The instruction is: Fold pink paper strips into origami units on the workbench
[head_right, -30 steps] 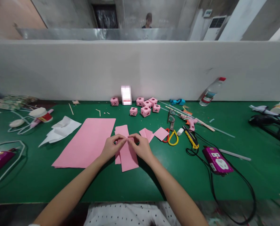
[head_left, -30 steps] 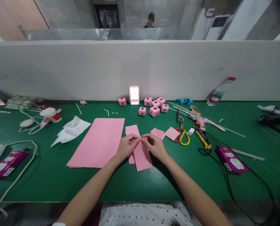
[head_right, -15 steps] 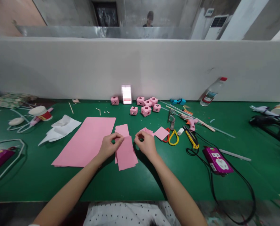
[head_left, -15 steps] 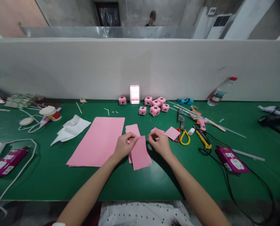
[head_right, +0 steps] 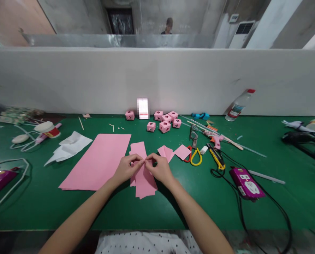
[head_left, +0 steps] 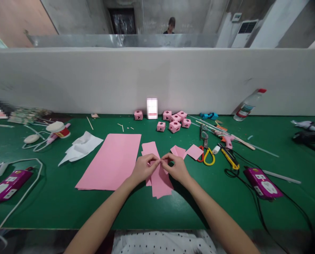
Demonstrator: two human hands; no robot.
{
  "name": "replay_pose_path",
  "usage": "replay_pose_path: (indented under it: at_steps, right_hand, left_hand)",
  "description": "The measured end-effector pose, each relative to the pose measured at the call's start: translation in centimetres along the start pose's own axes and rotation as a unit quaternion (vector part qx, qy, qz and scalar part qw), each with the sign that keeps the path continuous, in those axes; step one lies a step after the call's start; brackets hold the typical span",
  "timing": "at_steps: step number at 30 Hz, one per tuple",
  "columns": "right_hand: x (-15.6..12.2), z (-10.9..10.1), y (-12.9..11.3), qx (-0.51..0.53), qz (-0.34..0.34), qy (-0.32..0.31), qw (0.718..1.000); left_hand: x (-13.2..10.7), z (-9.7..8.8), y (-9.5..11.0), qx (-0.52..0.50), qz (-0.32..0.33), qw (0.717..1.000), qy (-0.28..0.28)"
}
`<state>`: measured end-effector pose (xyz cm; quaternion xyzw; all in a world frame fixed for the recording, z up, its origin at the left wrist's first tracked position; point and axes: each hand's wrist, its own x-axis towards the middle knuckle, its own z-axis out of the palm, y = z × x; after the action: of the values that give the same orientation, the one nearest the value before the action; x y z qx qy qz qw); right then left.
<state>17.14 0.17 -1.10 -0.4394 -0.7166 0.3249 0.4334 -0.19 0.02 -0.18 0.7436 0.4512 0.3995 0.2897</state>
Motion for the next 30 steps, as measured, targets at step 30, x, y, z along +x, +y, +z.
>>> replay_pose_path:
  at_steps: [30]
  right_hand:
    - [-0.1,-0.5,-0.4,-0.128,-0.076,-0.044,0.988]
  left_hand:
    - [0.1,-0.2,0.0,0.023,0.018,1.0,-0.005]
